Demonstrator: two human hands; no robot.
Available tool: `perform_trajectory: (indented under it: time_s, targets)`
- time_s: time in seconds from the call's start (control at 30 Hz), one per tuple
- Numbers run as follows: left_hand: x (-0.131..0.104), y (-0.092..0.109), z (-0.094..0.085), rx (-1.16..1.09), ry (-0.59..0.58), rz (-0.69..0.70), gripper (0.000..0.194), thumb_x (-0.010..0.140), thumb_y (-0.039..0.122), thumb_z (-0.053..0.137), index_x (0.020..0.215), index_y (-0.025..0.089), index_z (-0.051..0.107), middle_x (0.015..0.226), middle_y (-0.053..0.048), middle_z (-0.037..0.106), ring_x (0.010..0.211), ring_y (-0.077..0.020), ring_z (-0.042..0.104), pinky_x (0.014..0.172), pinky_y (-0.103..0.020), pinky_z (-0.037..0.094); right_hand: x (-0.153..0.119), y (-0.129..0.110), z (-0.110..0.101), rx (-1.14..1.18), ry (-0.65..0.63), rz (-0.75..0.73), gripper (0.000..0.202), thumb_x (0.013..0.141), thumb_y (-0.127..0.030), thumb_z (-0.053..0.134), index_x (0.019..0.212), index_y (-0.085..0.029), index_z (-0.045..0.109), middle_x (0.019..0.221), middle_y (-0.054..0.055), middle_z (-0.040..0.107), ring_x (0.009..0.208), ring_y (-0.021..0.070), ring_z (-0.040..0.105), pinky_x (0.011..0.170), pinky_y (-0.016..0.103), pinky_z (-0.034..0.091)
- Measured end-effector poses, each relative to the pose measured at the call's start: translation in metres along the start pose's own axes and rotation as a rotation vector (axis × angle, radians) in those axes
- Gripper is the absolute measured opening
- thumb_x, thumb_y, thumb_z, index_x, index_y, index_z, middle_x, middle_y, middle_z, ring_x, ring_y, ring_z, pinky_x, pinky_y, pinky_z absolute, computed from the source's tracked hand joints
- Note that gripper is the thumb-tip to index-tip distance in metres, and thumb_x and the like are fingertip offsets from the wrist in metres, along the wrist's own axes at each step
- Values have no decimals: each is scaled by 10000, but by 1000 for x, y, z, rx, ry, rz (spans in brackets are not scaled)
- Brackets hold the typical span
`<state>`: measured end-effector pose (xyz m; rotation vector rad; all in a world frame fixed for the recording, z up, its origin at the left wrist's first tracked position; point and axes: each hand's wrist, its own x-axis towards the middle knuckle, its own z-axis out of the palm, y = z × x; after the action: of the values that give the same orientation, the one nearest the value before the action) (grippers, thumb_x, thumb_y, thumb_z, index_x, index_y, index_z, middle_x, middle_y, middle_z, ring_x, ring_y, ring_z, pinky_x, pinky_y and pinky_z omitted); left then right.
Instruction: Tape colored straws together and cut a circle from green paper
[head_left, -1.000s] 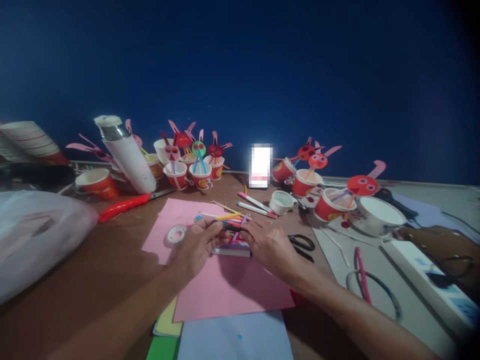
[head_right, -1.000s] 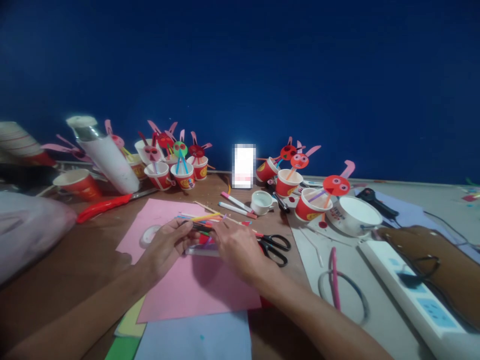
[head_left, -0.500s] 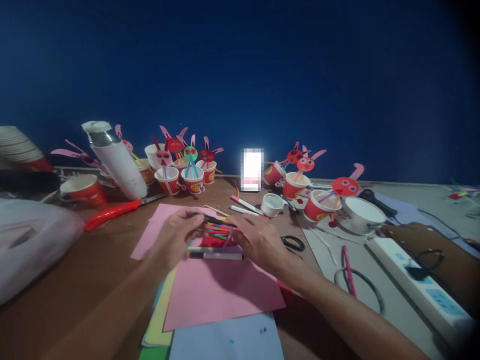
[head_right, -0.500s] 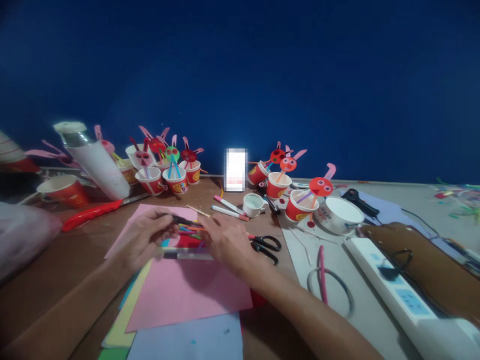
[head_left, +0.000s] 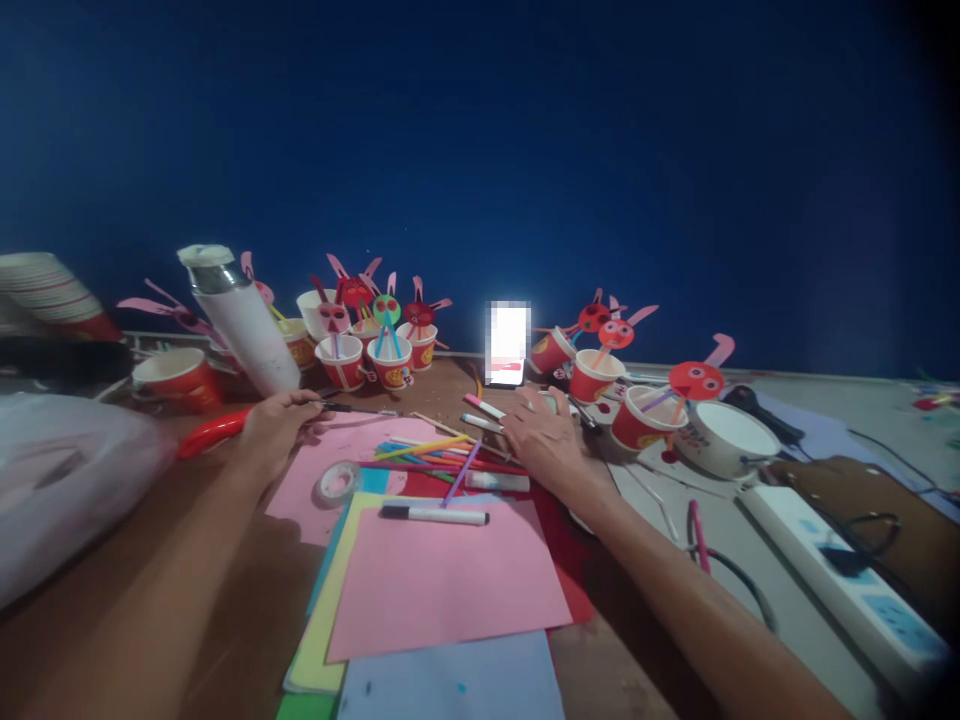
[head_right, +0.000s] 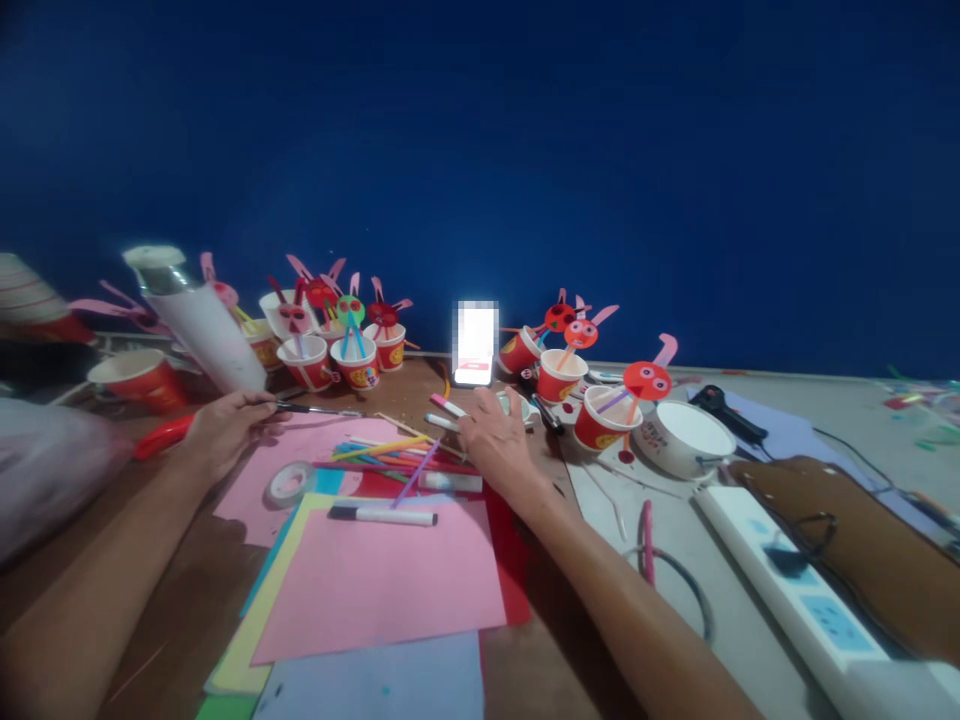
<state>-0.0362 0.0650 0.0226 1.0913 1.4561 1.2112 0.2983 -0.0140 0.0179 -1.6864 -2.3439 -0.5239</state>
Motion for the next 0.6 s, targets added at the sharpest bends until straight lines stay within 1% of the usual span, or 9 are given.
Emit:
perform_trajectory:
  time_s: [0.07, 0.1, 0.17, 0.23, 0.3, 0.4, 0.47, 0.53, 0.6]
  targets:
    - [3, -3, -4, 105, 10, 39, 189, 637, 171, 606, 816, 157, 544, 580, 3, 623, 475, -127, 568, 445, -206, 423, 3, -1, 2, -13, -14, -16, 242, 889, -119, 414, 857, -197, 641, 972, 84, 650, 1192, 263, 370, 1024, 537, 95]
    - [4, -5, -6, 206, 19, 70, 184, 633, 192, 607, 810, 160, 567, 578, 5, 619, 494, -135, 569, 451, -207, 410, 4, -1, 5, -21, -25, -19, 237, 883, -113, 422, 863, -194, 644, 965, 86, 651, 1192, 264, 373, 1027, 546, 94]
    - [8, -9, -11, 504, 41, 167, 151, 648, 227, 583, 787, 176, 612, 607, -3, 632, 566, -159, 584, 493, -221, 403, 7, -1, 11, -31, -50, -16, 219, 866, -107, 445, 867, -186, 650, 951, 85, 653, 1181, 266, 384, 1026, 566, 105]
    - [11, -13, -15, 809, 55, 278, 153, 680, 256, 540, 782, 200, 639, 692, -18, 667, 660, -187, 604, 557, -243, 410, 11, 0, 15, -39, -70, -15, 223, 854, -94, 451, 872, -181, 655, 952, 86, 654, 1177, 269, 388, 1022, 577, 123]
    - [13, -17, -17, 977, 44, 332, 187, 705, 275, 508, 812, 215, 649, 790, -32, 689, 742, -214, 615, 610, -268, 415, 13, 0, 16, -48, -84, -17, 236, 856, -94, 443, 893, -185, 657, 979, 89, 651, 1168, 264, 394, 1027, 563, 135]
    - [14, -22, -16, 1111, -6, 361, 232, 722, 274, 483, 864, 206, 652, 886, -58, 691, 809, -240, 614, 671, -301, 427, 19, -1, 13, -58, -100, -16, 204, 860, -148, 465, 938, -186, 650, 990, 97, 646, 1106, 258, 442, 1023, 539, 154]
    - [12, -23, -14, 1153, -29, 403, 256, 728, 252, 473, 897, 188, 653, 930, -79, 684, 860, -249, 603, 734, -321, 433, 24, -3, 12, -64, -117, -2, 198, 860, -181, 475, 971, -179, 638, 980, 104, 647, 1060, 259, 473, 1010, 543, 156]
    - [8, -22, -11, 1153, -24, 474, 274, 743, 240, 459, 929, 176, 649, 982, -91, 670, 929, -253, 581, 803, -337, 423, 30, -5, 13, -70, -144, 28, 202, 858, -182, 465, 961, -161, 638, 937, 115, 655, 1009, 264, 505, 994, 551, 149]
    - [1, -18, -5, 1116, -17, 560, 276, 776, 258, 435, 938, 173, 642, 1015, -93, 654, 980, -249, 556, 857, -344, 405, 37, -7, 16, -73, -179, 59, 209, 855, -160, 443, 898, -139, 647, 852, 124, 663, 926, 264, 545, 971, 553, 160]
